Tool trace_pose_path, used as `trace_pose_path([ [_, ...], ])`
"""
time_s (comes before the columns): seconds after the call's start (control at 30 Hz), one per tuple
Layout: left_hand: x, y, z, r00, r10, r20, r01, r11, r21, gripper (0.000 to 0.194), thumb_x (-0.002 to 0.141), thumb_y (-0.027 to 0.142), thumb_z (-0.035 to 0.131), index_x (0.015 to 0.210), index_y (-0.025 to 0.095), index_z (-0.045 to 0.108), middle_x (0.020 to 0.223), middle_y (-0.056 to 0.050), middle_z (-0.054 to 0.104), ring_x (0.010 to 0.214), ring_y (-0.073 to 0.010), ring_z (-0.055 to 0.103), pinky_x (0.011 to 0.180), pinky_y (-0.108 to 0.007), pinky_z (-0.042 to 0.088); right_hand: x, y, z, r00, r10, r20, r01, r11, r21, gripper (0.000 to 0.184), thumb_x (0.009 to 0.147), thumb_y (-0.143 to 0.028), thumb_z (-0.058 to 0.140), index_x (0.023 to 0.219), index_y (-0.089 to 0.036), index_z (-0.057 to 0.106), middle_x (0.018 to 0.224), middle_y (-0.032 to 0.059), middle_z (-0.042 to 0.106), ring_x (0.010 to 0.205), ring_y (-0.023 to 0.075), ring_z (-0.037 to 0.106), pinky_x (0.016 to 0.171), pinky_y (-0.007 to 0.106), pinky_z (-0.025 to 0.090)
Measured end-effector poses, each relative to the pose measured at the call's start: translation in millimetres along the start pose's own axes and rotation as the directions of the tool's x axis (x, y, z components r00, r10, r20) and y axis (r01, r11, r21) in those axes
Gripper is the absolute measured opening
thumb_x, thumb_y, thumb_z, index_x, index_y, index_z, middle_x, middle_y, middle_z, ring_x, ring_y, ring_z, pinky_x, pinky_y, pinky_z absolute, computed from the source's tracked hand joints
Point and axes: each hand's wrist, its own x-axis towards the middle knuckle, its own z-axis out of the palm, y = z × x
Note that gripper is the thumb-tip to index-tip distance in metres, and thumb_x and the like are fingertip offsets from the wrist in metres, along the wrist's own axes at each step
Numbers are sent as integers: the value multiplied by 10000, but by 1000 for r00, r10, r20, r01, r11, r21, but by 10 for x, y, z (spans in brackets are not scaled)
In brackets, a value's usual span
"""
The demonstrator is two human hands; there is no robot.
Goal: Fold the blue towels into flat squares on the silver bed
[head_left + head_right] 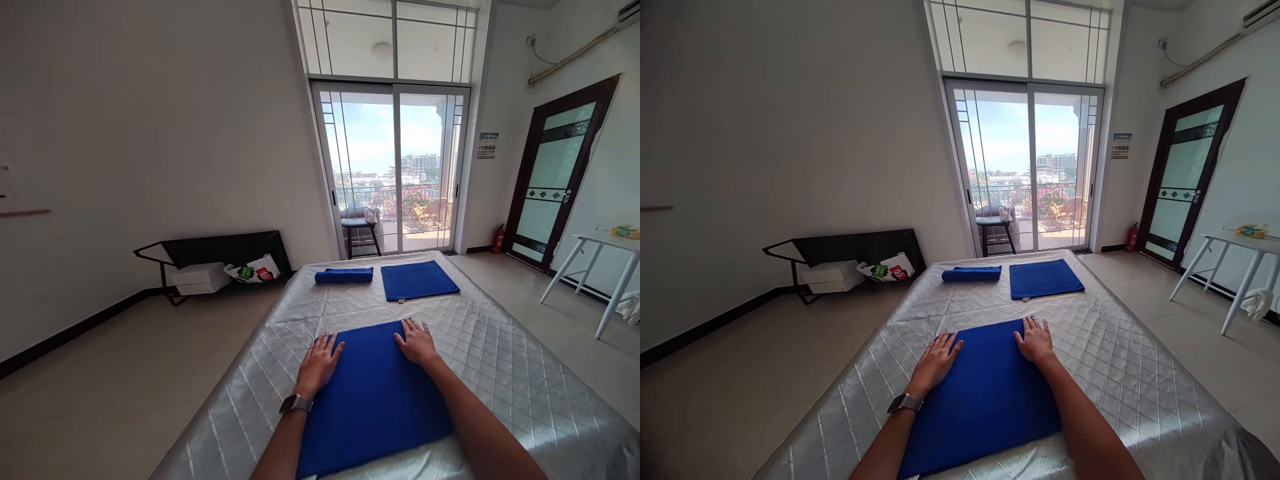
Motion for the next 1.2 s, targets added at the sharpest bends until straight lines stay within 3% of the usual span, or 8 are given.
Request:
trace_pose_path([
  [0.3, -42, 69, -128, 998, -46, 46, 47, 999, -12, 605, 1034, 469, 231, 1533, 169, 396, 1605, -120, 390, 1498, -256, 329, 1225, -458, 268, 15, 27, 17, 1000, -6, 1, 6, 999, 32, 719, 1018, -514, 223, 1611, -109, 182, 1670, 90, 202, 1554, 182, 89, 1238, 366, 24],
  [0.43, -64, 79, -172, 998, -15, 60, 14, 1000, 24, 575, 1037, 413, 217, 1529, 184, 407, 1607, -109, 390, 1501, -258, 323, 1225, -454, 267, 31, 31, 33, 1000, 4, 9, -4, 999, 33, 723, 1017, -525, 209, 1614, -118, 169, 1673, 85, 188, 1556, 179, 69, 1238, 372, 20],
  [0.8, -40, 76, -165, 995, -56, 84, 55, 998, 17, 603, 1031, 466, 223, 1534, 178, 389, 1608, -109, 383, 1505, -248, 313, 1227, -464, 261, 26, 37, 26, 1000, 6, 25, -7, 999, 35, 728, 1014, -524, 204, 1617, -120, 148, 1676, 76, 178, 1555, 168, 65, 1240, 370, 8],
  [0.97, -48, 58, -124, 999, -34, 25, 34, 999, -3, 587, 1030, 444, 202, 1524, 212, 419, 1596, -91, 408, 1503, -272, 318, 1223, -488, 266, -2, 17, -14, 1000, 3, 26, -4, 999, 33, 717, 1015, -503, 206, 1613, -110, 166, 1672, 75, 184, 1554, 169, 71, 1242, 374, 22],
  [1.2, -72, 84, -136, 998, -40, 47, 35, 995, 94, 571, 1030, 424, 248, 1542, 211, 385, 1616, -126, 370, 1507, -277, 307, 1222, -489, 249, -32, -4, -44, 1000, 2, 25, -3, 999, 36, 706, 1019, -481, 203, 1609, -95, 167, 1675, 80, 169, 1555, 168, 61, 1243, 374, 17],
])
